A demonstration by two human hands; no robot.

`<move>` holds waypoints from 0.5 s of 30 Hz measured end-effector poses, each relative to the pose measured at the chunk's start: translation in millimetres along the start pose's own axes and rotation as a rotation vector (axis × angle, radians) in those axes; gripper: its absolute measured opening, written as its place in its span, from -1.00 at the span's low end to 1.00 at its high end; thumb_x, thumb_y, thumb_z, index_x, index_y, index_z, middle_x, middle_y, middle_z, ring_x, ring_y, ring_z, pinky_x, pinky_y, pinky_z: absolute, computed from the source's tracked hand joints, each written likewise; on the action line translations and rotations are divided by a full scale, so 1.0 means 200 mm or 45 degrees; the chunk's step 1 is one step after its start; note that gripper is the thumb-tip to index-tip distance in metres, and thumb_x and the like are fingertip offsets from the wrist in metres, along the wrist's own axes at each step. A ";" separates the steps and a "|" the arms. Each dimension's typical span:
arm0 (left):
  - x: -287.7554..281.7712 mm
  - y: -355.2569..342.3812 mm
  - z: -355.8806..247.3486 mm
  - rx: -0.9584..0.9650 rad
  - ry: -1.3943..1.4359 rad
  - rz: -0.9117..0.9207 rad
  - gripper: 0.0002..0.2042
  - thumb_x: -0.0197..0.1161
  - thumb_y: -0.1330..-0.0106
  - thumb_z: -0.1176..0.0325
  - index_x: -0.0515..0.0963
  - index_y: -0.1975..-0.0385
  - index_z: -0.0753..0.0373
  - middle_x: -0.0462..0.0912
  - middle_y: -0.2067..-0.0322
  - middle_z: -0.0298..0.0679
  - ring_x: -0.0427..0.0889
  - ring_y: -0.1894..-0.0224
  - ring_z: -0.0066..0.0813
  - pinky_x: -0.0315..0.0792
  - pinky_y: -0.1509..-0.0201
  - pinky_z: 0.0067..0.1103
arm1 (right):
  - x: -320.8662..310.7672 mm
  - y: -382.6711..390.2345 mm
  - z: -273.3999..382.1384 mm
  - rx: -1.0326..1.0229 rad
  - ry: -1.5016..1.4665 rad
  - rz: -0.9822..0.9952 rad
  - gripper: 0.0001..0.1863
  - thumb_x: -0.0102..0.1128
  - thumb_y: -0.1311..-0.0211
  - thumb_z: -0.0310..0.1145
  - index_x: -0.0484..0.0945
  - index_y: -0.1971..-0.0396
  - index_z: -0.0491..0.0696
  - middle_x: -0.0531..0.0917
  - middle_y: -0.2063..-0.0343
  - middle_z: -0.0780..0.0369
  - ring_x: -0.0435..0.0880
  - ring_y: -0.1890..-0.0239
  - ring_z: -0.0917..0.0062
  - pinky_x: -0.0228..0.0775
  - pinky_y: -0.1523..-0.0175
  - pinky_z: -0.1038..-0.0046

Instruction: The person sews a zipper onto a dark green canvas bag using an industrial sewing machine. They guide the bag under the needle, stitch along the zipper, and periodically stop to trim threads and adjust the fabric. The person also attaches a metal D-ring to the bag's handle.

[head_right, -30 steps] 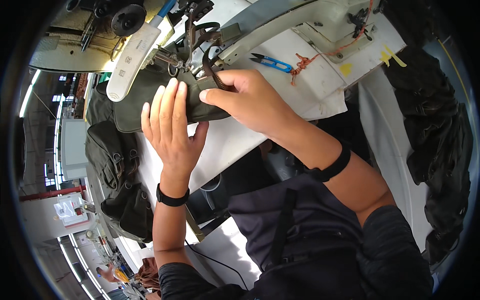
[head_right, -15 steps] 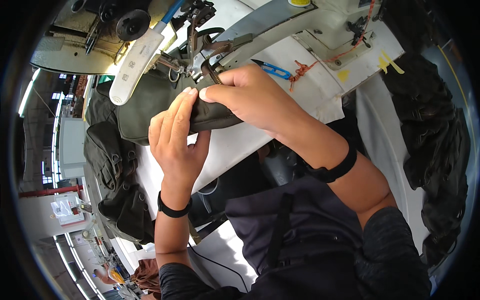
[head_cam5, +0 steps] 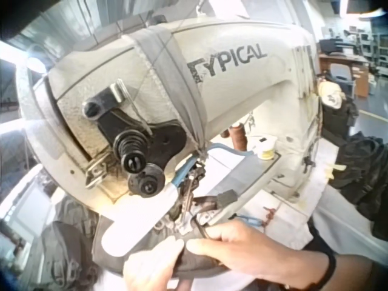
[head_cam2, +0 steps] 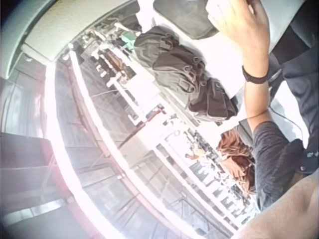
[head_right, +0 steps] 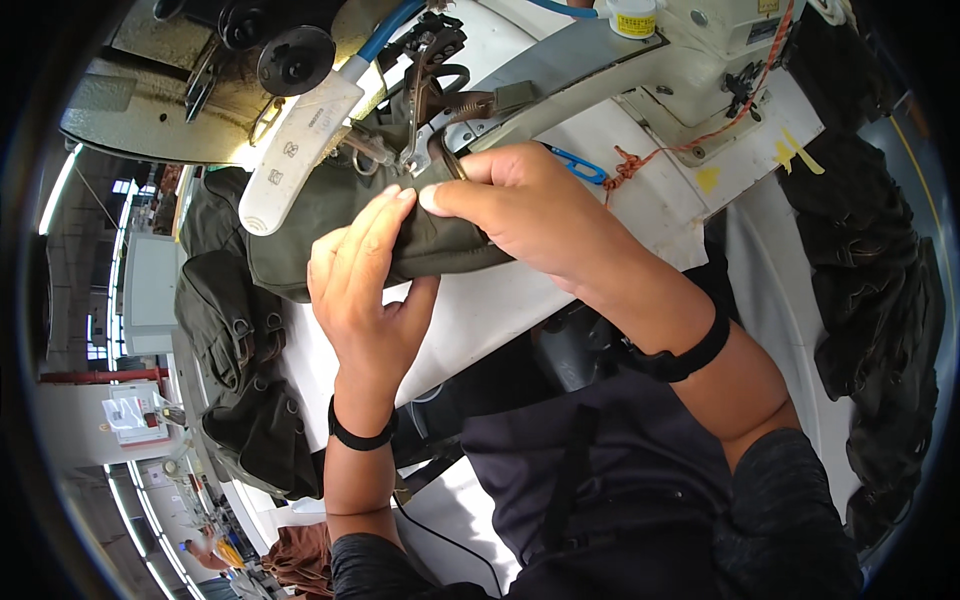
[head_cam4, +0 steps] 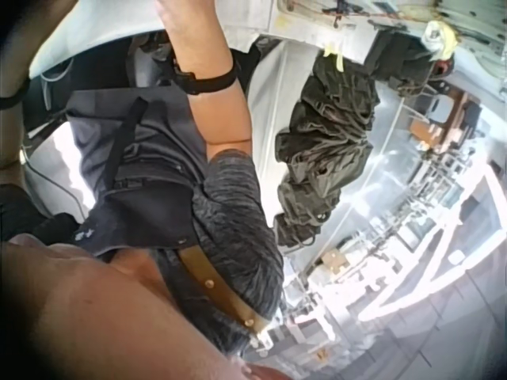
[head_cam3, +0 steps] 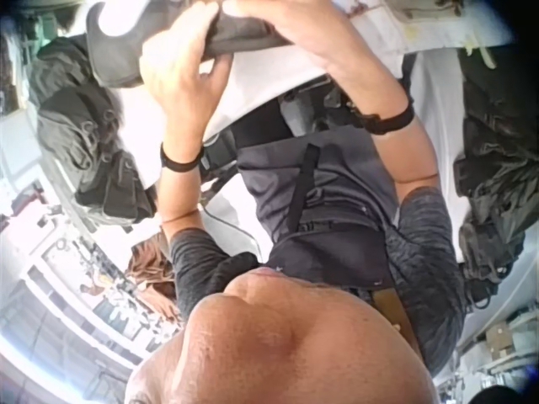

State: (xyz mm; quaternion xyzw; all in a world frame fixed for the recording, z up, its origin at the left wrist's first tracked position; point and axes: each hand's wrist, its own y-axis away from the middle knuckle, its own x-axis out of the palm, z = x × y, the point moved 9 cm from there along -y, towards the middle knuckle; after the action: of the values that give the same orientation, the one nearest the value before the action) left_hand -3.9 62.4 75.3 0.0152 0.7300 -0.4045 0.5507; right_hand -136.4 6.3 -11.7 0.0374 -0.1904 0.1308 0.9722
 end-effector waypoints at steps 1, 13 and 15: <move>0.01 -0.01 0.00 0.002 0.004 -0.004 -0.31 0.51 0.14 0.56 0.69 -0.18 0.15 0.75 -0.17 -0.24 0.66 -0.04 -0.24 0.44 -0.20 -0.41 | -0.01 -0.01 0.00 -0.010 0.025 -0.013 -0.67 0.28 -0.44 -0.26 0.61 0.55 -0.08 0.47 0.59 0.51 0.32 0.52 0.84 0.13 0.43 0.58; 0.00 -0.01 0.05 0.004 -0.018 -0.030 -0.30 0.49 0.14 0.55 0.68 -0.19 0.12 0.71 -0.19 -0.32 0.63 -0.15 -0.21 0.39 -0.25 -0.35 | -0.02 0.02 0.22 -0.362 1.004 -0.369 -0.58 0.22 -0.49 -0.23 0.53 0.57 -0.20 0.46 0.76 0.32 0.37 0.65 0.69 0.22 0.49 0.46; -0.02 -0.01 0.04 -0.012 -0.009 -0.040 -0.29 0.49 0.15 0.56 0.68 -0.19 0.11 0.71 -0.19 -0.32 0.62 -0.16 -0.21 0.39 -0.26 -0.34 | -0.03 0.09 0.31 -0.568 0.834 -0.494 -0.72 0.20 -0.49 -0.27 0.59 0.36 -0.19 0.54 0.71 0.31 0.41 0.66 0.66 0.27 0.48 0.47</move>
State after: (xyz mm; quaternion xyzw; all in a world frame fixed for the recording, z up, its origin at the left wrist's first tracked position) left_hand 2.5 57.4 79.8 -0.0004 0.7301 -0.4096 0.5470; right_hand -168.3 14.1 43.4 -0.1817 0.1146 -0.0937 0.9721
